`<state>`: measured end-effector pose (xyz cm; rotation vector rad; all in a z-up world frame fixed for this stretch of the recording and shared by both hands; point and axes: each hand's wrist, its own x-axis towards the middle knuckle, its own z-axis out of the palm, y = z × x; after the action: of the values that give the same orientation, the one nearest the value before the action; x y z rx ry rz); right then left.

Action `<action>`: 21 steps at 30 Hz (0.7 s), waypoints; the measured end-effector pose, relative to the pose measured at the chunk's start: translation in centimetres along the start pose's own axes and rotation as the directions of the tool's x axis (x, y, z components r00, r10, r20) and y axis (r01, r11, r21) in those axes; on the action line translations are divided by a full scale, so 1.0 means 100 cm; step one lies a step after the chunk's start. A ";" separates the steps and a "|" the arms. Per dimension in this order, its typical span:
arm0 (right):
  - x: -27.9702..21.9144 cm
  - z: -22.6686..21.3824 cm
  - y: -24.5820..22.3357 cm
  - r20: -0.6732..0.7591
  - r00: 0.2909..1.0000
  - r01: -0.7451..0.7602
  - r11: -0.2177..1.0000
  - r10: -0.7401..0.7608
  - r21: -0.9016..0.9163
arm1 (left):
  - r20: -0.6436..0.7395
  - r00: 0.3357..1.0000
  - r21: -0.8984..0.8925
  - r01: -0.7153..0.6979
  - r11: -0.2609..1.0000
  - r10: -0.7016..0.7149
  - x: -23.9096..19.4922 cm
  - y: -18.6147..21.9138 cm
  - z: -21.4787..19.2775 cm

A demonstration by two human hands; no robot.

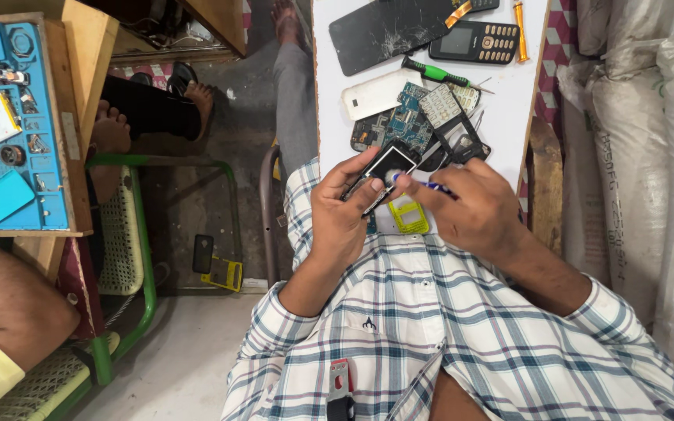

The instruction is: The person cleans the screen and edges of a disassembled mobile phone using a small brush and a cleaning solution. They repeatedly wipe the display area and frame while holding the device in their left hand.

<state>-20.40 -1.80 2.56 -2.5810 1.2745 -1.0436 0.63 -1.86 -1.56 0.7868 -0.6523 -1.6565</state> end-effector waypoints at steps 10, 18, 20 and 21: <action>0.004 -0.001 -0.008 0.036 0.999 0.038 0.999 -0.038 0.004 | -0.026 0.999 -0.010 -0.034 0.999 0.033 0.000 0.002 0.002; 0.001 -0.013 0.008 -0.044 0.995 -0.083 0.983 0.091 0.161 | 0.062 0.994 0.084 -0.099 0.991 0.094 -0.006 0.004 -0.001; 0.001 -0.012 0.002 -0.002 0.997 -0.072 0.984 0.074 0.160 | 0.081 0.991 0.137 -0.115 0.984 0.104 -0.006 0.006 0.001; 0.002 -0.010 -0.001 0.008 0.996 -0.087 0.987 0.086 0.137 | 0.098 0.989 0.171 -0.126 0.977 0.110 -0.005 0.008 0.002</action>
<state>-20.83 -1.67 3.49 -2.4031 1.2545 -1.0721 0.99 -1.52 -0.74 0.7884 -0.9019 -1.5458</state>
